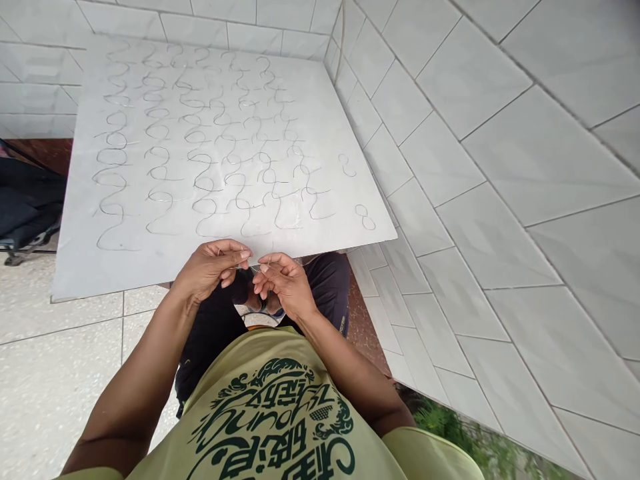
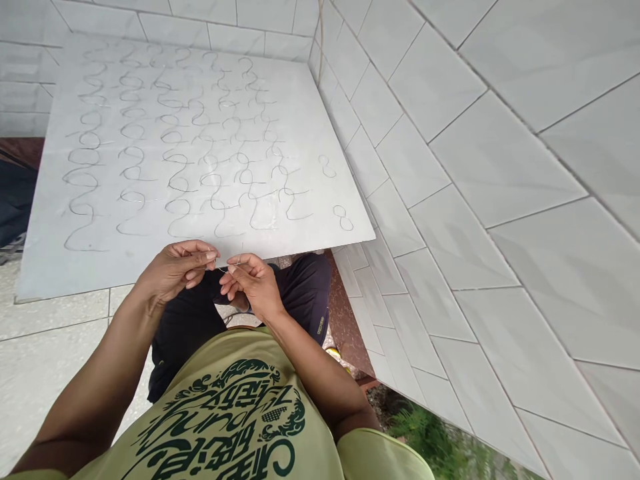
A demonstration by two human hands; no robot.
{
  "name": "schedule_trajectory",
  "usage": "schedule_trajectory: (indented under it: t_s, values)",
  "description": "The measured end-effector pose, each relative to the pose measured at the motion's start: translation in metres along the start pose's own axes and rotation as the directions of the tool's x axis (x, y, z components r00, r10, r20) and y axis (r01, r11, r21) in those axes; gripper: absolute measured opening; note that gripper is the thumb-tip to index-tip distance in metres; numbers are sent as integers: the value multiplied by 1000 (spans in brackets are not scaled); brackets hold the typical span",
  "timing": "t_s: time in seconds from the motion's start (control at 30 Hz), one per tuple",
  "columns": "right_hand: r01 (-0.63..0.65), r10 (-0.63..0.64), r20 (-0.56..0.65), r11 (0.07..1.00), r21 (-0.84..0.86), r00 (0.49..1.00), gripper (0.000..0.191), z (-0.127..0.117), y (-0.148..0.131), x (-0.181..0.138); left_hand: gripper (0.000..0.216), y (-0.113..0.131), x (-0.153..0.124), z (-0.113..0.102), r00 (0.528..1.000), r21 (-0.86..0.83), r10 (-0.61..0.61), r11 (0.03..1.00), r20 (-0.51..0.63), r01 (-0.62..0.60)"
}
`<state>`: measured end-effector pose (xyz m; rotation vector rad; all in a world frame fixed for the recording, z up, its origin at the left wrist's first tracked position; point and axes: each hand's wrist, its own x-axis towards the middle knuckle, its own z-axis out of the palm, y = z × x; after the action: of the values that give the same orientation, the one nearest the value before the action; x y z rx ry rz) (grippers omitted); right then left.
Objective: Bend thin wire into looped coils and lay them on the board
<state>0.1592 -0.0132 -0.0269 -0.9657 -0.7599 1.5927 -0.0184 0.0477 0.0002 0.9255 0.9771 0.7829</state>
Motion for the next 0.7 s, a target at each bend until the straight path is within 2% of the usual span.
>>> schedule_trajectory:
  t_s: [0.13, 0.23, 0.5, 0.7]
  values:
    - [62, -62, -96, 998, -5, 993, 32, 6, 10, -7, 25, -8, -7, 10, 988, -37, 87, 995, -130, -92]
    - [84, -82, -178, 996, 4, 981, 32, 10, 13, -11, 24, -12, -12, 16, 978, -21, 109, 993, -179, -115]
    - [100, -90, -230, 995, 30, 969, 36, 8, 6, -6, 26, -12, -18, 20, 981, 17, 104, 995, -166, -102]
    - [92, -100, -173, 994, -54, 980, 35, 3, 2, -5, 35, -6, -22, 19, 983, 57, 115, 992, -143, -108]
